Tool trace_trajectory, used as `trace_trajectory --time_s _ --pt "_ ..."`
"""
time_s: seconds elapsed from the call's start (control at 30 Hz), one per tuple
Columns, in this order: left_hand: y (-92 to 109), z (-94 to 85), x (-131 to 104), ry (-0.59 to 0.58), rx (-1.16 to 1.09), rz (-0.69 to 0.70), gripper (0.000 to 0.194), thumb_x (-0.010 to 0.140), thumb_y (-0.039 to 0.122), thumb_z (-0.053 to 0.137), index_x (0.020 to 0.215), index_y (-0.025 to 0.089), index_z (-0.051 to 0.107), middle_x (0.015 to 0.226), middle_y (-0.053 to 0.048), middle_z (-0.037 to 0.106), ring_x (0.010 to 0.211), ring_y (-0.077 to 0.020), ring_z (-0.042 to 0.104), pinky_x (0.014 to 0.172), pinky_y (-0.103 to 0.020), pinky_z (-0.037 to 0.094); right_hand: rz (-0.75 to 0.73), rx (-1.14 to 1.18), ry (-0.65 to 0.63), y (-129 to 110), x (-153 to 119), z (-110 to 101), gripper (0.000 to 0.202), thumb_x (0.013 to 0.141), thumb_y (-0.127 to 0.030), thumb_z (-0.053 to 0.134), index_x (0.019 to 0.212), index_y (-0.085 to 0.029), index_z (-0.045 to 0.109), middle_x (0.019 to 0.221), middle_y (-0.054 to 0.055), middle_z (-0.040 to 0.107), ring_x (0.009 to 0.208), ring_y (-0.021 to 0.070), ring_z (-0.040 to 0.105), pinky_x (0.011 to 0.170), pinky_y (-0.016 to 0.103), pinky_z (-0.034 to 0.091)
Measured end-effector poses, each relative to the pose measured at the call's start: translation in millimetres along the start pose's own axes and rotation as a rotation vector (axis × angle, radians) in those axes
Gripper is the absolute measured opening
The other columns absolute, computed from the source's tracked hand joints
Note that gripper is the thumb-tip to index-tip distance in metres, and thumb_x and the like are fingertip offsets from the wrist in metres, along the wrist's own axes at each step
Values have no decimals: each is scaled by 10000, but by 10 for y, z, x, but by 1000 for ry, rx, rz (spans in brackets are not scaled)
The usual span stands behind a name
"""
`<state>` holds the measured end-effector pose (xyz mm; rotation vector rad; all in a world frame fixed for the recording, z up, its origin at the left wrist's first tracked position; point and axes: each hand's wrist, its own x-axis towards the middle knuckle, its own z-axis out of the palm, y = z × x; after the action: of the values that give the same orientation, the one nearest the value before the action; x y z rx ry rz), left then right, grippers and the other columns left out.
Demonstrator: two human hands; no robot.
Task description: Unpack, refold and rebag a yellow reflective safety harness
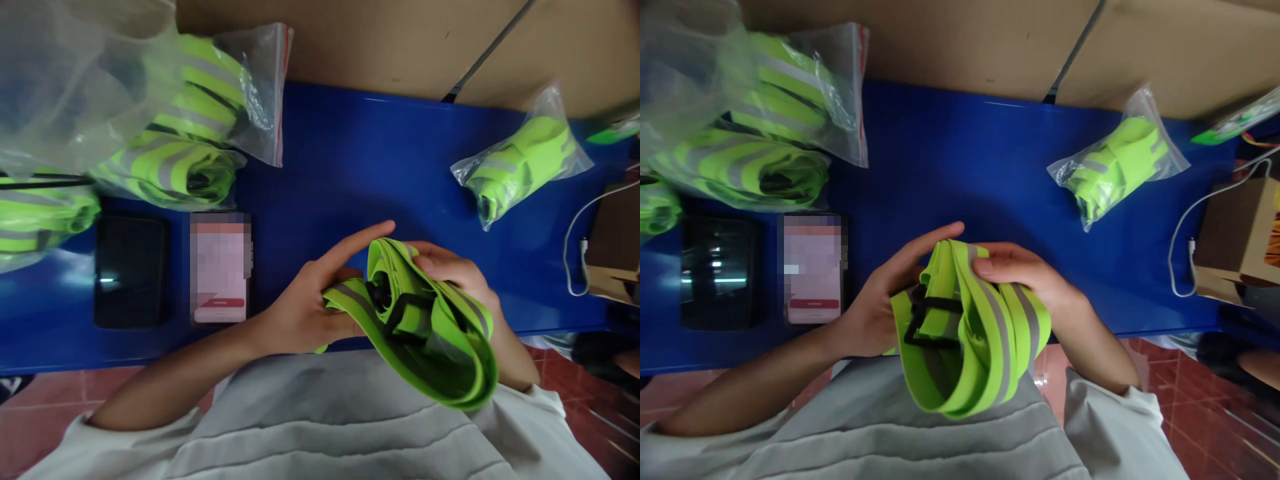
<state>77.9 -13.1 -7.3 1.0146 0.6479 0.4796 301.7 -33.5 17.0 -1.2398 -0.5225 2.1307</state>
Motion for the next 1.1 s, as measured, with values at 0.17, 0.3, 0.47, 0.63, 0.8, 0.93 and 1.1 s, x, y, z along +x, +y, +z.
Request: trace_trajectory --time_s 0.17,0.3,0.47,0.63,0.8,0.93,1.1 --pt "52 -8 45 110 11 -9 649 809 401 874 1369 229 596 903 -22 727 853 -184 721 702 -239 584 -15 55 130 76 123 54 309 814 -499 805 963 -248 703 800 -37 706 676 133 676 615 235 562" --pt "64 37 127 388 -3 -57 527 766 433 903 1113 205 578 797 29 689 614 -87 613 533 -163 475 -228 -163 225 155 127 -20 637 986 -786 390 1149 -265 720 1069 22 765 1009 211 738 866 328 611" --pt "19 87 156 445 -55 -137 550 741 455 918 999 207 501 685 81 611 545 -49 514 484 -137 381 -564 -712 350 165 17 -22 685 807 -629 823 1380 -297 647 1329 45 717 1206 273 695 1015 367 581" --pt "1 103 143 368 -108 -264 489 837 515 816 1002 215 467 605 116 525 516 -37 435 495 -134 354 -510 -733 388 167 85 -16 512 883 -460 812 1329 -251 675 1224 39 760 1055 210 746 864 283 623" --pt "71 72 138 133 -164 -386 496 801 450 867 1018 205 495 632 90 597 540 -65 539 534 -160 455 -415 -549 281 119 66 -168 305 901 -422 799 1118 -210 771 1045 36 798 948 213 765 812 291 639" --pt "83 28 117 -223 -247 -498 398 912 478 751 1112 175 591 813 -34 742 708 -158 718 668 -265 596 -302 -373 261 44 -38 -270 322 888 -408 811 1150 -223 778 985 39 801 858 222 771 739 315 650" --pt "17 -44 125 -365 -42 -446 353 986 482 641 940 136 700 895 -77 772 810 -154 726 725 -234 570 -174 -218 226 -1 2 -250 465 799 -446 882 1177 -203 766 989 66 811 847 251 785 747 364 667"
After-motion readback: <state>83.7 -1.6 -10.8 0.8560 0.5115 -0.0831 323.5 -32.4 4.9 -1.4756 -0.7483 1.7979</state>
